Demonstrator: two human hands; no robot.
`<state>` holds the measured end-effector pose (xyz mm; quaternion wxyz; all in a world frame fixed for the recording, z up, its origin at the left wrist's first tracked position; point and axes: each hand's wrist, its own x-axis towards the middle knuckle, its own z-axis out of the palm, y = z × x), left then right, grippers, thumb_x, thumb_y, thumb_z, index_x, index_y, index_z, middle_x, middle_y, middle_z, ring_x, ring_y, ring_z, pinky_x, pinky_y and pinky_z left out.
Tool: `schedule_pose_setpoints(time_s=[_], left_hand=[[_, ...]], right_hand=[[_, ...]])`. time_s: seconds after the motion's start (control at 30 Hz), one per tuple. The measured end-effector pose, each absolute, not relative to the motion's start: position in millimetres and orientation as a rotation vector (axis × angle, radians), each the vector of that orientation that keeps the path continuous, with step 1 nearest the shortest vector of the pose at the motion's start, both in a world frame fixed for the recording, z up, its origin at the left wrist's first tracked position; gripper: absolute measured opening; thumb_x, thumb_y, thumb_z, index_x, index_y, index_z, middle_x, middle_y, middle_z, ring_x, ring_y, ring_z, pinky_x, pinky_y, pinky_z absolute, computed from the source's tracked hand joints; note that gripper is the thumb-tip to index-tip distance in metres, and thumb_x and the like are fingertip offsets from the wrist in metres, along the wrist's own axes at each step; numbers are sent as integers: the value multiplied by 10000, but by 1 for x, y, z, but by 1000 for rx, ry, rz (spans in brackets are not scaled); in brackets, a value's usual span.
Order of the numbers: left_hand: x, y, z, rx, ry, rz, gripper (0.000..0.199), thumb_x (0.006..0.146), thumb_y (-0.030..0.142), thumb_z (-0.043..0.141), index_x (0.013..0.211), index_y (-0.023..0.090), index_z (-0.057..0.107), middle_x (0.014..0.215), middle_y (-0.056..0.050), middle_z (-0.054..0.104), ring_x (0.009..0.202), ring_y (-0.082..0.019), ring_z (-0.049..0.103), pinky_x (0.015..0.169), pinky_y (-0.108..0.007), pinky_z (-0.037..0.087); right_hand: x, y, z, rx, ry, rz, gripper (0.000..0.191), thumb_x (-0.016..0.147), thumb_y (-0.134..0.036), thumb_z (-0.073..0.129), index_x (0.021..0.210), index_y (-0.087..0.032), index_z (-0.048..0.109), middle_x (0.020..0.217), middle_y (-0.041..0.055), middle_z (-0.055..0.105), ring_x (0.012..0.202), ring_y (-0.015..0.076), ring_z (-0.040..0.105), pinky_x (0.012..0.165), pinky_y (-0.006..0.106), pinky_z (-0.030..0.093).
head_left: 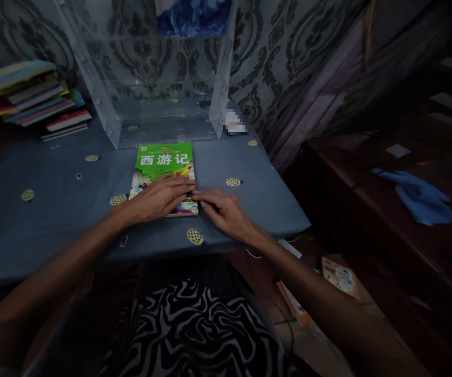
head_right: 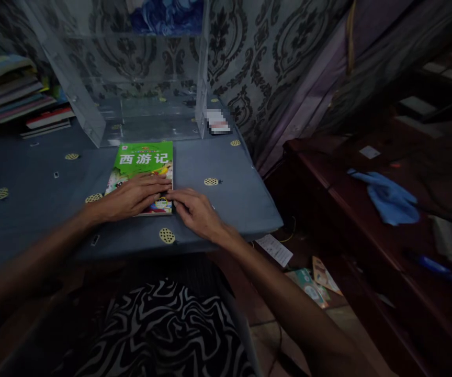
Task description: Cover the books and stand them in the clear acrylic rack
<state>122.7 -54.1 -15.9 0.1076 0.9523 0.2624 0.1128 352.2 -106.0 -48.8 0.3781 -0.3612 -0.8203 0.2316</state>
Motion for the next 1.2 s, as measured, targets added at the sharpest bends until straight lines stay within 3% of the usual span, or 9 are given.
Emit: schedule_pose_setpoints(time_s=[0.73,1.03,1.2], left_hand=[[122,-100,-26,2793,806,430,369,1024,301,455,1376,224,538,1456,-63,557,1387,-201,468,1171,-505,323],[124,-99,-33,2908,831,606,322,1043,314,436,1298,192,591,1356,-91,636,1241,-216,603,1093,-483,439],[127,-98,-36,2973,864,585,345,1052,306,402,1322,164,563,1339,-120,640,1257,-232,588,1065,-485,473]], right_hand=[[352,-137,-47,-907,-1979,655,351,931,-104,478,1144,-239,722,1045,43,769,963,167,710,877,348,563],[351,-134,-48,-951,-1934,707,330,923,-141,497,1103,-259,748,1037,33,774,938,179,719,862,353,566],[351,-131,-48,-948,-1886,728,326,918,-143,499,1091,-253,753,1032,39,776,952,187,722,875,367,570]])
